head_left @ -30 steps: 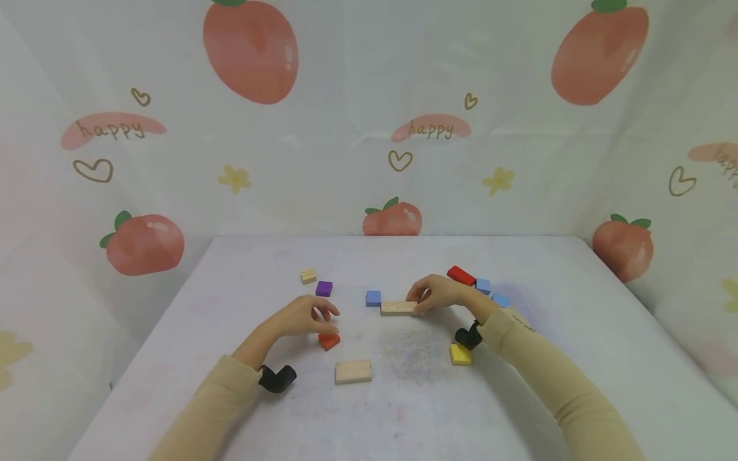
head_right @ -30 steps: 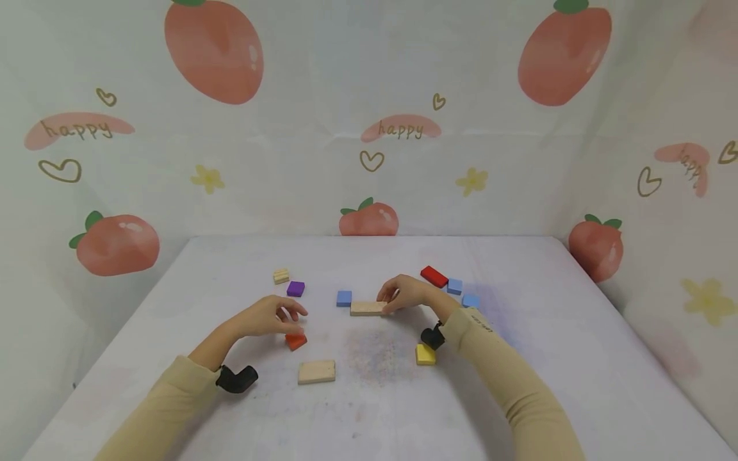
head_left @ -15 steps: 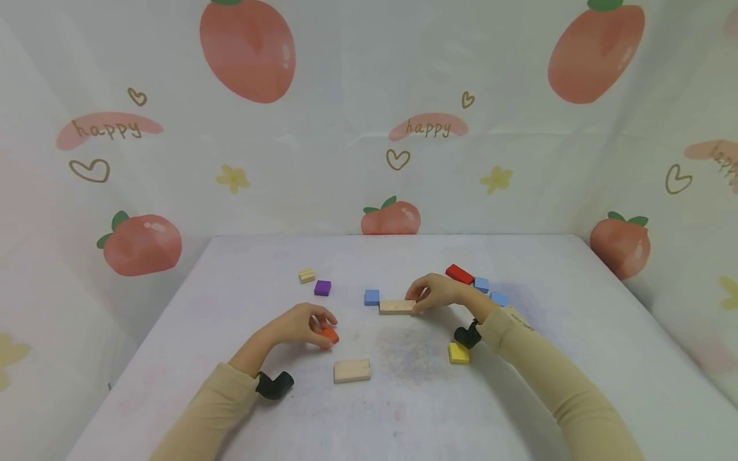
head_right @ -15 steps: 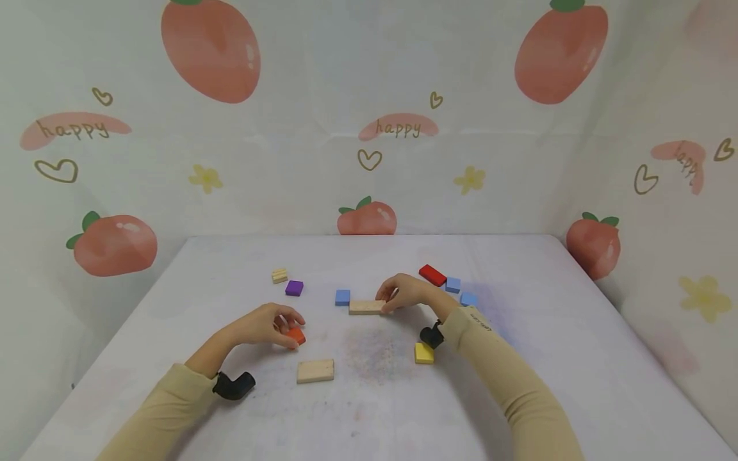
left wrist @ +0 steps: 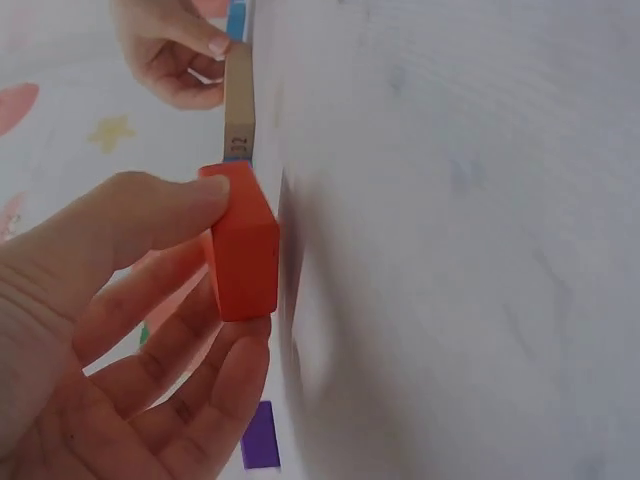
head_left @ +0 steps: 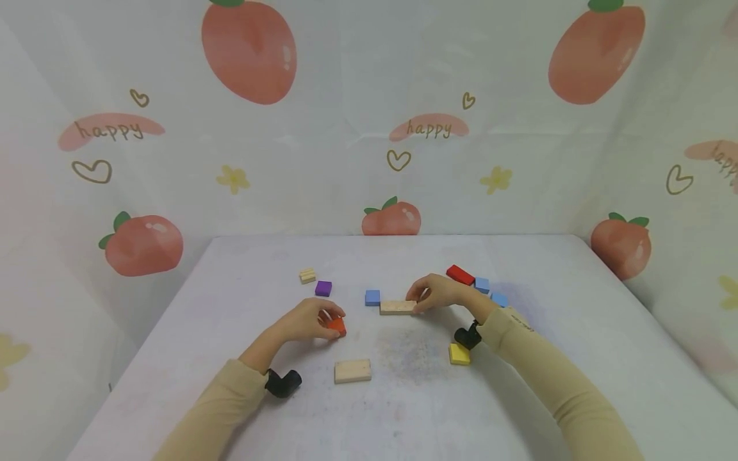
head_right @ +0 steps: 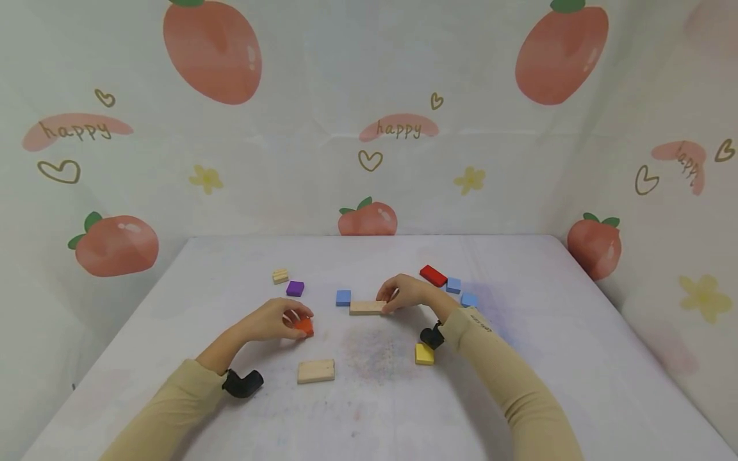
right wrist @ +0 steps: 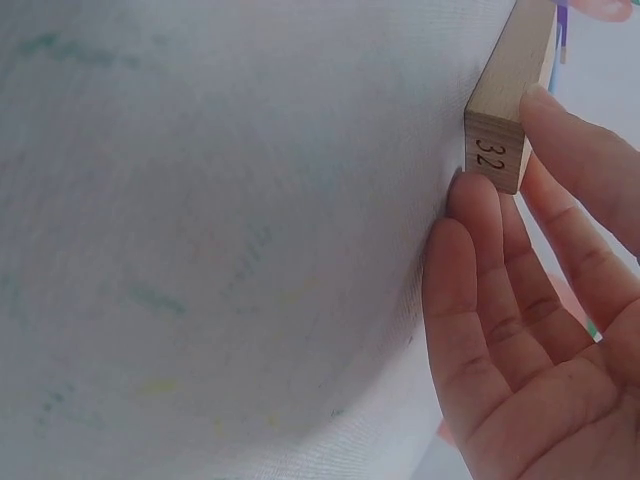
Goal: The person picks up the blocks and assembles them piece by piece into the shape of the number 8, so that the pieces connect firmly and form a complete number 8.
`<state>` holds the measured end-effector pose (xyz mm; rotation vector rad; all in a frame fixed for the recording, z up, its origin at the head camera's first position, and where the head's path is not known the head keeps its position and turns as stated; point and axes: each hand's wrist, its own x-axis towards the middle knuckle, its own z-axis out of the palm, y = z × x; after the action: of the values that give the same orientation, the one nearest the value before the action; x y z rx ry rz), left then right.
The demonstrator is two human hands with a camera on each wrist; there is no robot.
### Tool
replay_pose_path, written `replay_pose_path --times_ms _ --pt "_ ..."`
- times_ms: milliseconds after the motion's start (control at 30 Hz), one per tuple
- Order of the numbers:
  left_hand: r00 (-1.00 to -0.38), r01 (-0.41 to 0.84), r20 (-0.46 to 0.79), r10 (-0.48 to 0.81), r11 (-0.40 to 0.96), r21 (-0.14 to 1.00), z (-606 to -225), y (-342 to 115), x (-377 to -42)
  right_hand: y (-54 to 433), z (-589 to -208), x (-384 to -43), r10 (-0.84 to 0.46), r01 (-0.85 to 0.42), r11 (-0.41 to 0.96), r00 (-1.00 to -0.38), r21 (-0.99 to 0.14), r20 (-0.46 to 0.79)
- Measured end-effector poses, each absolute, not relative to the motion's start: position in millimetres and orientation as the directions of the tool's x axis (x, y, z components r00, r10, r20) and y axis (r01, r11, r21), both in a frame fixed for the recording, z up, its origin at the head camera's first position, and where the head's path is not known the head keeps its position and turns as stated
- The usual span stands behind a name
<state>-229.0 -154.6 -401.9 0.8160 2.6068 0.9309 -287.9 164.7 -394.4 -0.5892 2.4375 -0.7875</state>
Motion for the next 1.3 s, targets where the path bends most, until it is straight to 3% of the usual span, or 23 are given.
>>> replay_pose_path --times_ms 600,1100,1300 --pt "-0.783 0.449 -0.06 0.62 0.628 0.635 -395.8 -102.5 -241.6 166.6 -394.9 -286.6 -0.541 -0.249 0.731 -0.779 -0.636 -0.318" --pt "-0.752 0.49 -0.026 0.659 0.584 0.647 -407.4 -94.5 -255.6 166.0 -395.8 -288.4 -0.536 -0.24 0.735 -0.779 -0.634 -0.326" --pt "-0.775 0.448 -0.069 0.628 0.622 0.642 -399.9 -88.0 -251.3 165.7 -394.4 -287.9 -0.542 -0.25 0.733 -0.776 -0.633 -0.321"
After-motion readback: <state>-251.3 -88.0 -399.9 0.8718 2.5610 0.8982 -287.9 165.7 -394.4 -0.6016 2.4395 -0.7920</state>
